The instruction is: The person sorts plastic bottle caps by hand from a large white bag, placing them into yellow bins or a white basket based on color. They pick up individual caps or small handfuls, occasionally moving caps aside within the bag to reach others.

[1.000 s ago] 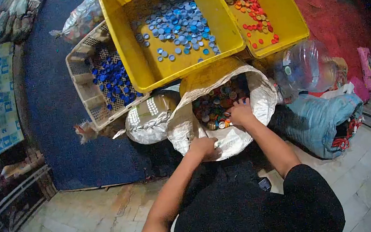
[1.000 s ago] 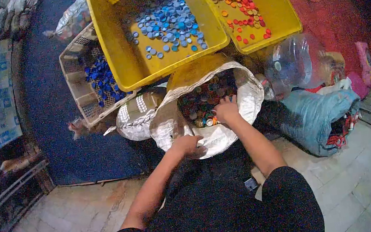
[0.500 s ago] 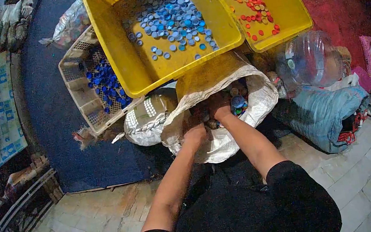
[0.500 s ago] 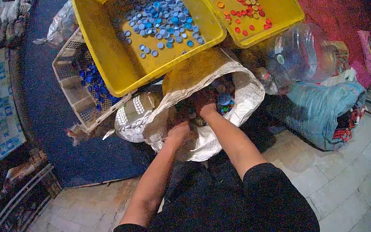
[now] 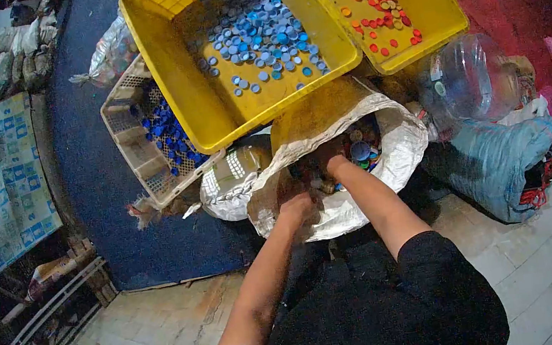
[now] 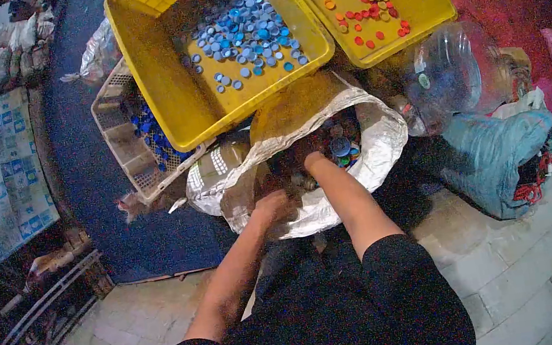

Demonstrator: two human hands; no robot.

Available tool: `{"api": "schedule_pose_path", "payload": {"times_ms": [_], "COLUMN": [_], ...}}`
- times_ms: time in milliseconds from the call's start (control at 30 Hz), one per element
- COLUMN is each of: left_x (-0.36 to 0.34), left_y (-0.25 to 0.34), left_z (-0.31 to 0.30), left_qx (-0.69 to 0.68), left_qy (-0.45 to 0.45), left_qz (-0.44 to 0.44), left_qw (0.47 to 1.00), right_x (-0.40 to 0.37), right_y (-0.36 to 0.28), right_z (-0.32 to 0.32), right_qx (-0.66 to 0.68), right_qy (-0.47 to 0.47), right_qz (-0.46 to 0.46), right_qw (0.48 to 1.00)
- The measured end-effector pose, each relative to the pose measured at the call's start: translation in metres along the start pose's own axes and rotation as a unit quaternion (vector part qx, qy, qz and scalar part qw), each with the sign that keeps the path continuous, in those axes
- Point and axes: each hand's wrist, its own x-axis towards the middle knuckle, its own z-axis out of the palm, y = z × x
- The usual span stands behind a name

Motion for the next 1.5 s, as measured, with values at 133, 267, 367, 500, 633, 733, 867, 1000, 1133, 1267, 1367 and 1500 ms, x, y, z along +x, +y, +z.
{"api": "schedule_pose_path", "payload": {"times_ms": [133, 267, 367, 500, 633, 733, 867, 1000, 1133, 1267, 1367, 1500], "left_x": [-0.006, -0.01, 0.008, 0.015, 0.016, 0.029, 0.025, 0.035, 0.078, 0.108, 0.129, 0.125], "left_y": [0.033, 0.031, 0.018, 0.044, 0.084, 0.056, 0.04, 0.033, 0.031, 0.029, 0.029, 0.004], "left_z": [-0.022, -0.019, -0.008, -0.012, -0.032, -0.02, -0.013, -0.01, 0.001, 0.008, 0.015, 0.018], "left_qx": [0.154, 0.098, 0.199, 0.128, 0.091, -0.176, -0.332, -0.474, -0.356, -0.224, -0.117, 0.026], "left_qy": [0.003, 0.052, -0.071, -0.025, -0.002, -0.036, -0.068, -0.097, 0.016, 0.125, 0.209, 0.315], "left_qz": [0.032, 0.119, -0.008, -0.075, -0.203, -0.152, -0.117, -0.069, -0.064, -0.063, -0.059, -0.056], "left_qw": [0.987, 0.987, 0.977, 0.989, 0.975, 0.972, 0.933, 0.873, 0.932, 0.964, 0.969, 0.947], "right_x": [0.008, -0.02, -0.038, -0.081, -0.101, -0.114, -0.116, -0.116, -0.121, -0.126, -0.13, -0.129], "right_y": [0.003, 0.013, 0.021, 0.021, 0.038, 0.04, 0.053, 0.055, 0.051, 0.051, 0.043, 0.042], "right_z": [0.032, 0.039, 0.002, -0.075, -0.082, -0.1, -0.088, -0.087, -0.086, -0.079, -0.09, -0.093], "right_qx": [-0.012, -0.028, 0.066, 0.177, 0.363, 0.389, 0.474, 0.474, 0.41, 0.326, 0.262, 0.238], "right_qy": [-0.012, 0.229, 0.236, -0.036, 0.063, 0.104, 0.056, 0.035, 0.028, 0.021, 0.023, -0.015], "right_qz": [0.096, -0.036, -0.019, 0.109, 0.079, 0.101, 0.145, 0.153, 0.143, 0.139, 0.13, 0.14], "right_qw": [0.995, 0.972, 0.969, 0.978, 0.926, 0.91, 0.867, 0.866, 0.9, 0.935, 0.956, 0.961]}}
